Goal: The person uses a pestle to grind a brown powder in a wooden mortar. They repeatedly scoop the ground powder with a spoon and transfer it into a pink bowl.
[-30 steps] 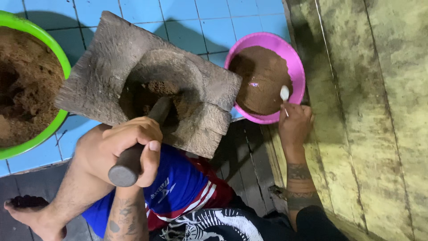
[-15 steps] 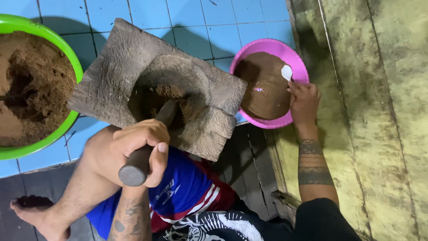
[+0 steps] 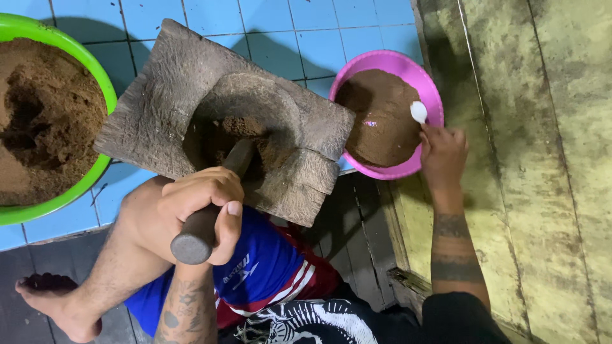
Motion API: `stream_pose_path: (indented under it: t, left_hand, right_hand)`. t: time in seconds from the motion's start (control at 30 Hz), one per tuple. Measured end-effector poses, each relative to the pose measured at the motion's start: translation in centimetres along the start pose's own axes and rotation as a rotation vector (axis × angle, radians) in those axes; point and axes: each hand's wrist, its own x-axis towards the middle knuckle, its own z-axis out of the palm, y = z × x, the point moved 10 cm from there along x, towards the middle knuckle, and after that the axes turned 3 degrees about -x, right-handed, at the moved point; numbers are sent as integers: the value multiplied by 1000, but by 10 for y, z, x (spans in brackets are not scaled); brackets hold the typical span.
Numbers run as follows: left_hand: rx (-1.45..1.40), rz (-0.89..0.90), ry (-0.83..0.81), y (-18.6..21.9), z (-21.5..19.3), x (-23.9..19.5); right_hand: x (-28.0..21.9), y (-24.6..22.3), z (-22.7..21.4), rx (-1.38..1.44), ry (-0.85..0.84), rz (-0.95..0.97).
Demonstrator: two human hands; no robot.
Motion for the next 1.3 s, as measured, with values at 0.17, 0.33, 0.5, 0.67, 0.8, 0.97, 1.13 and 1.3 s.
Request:
stream_pose_path:
  t: [0.17, 0.33, 0.5, 0.67, 0.8, 0.97, 1.13, 1.3]
  left_hand:
    - [-11, 42, 19, -4, 0, -2]
    - [-43, 95, 114, -4, -4, -6]
    - [8, 56, 86, -2, -2, -6]
    - [23, 52, 95, -2, -1, -1]
    - [13, 73, 151, -2, -3, -4]
    - [58, 3, 166, -4, -13, 0]
    - [141, -157, 88, 44, -3, 31]
    - [92, -180, -160, 49, 15, 44]
  right_hand:
    - [39, -13, -5, 266, 43, 119]
    - [49, -35, -10, 279, 52, 28]
    - [29, -27, -21, 115, -89, 122]
    - [23, -26, -62, 609, 102, 345]
    - [69, -104, -138, 968, 83, 461]
    - [130, -212, -176, 1232, 15, 121]
    - [184, -253, -169, 1159, -46, -79]
    - [200, -299, -161, 1076, -237, -271]
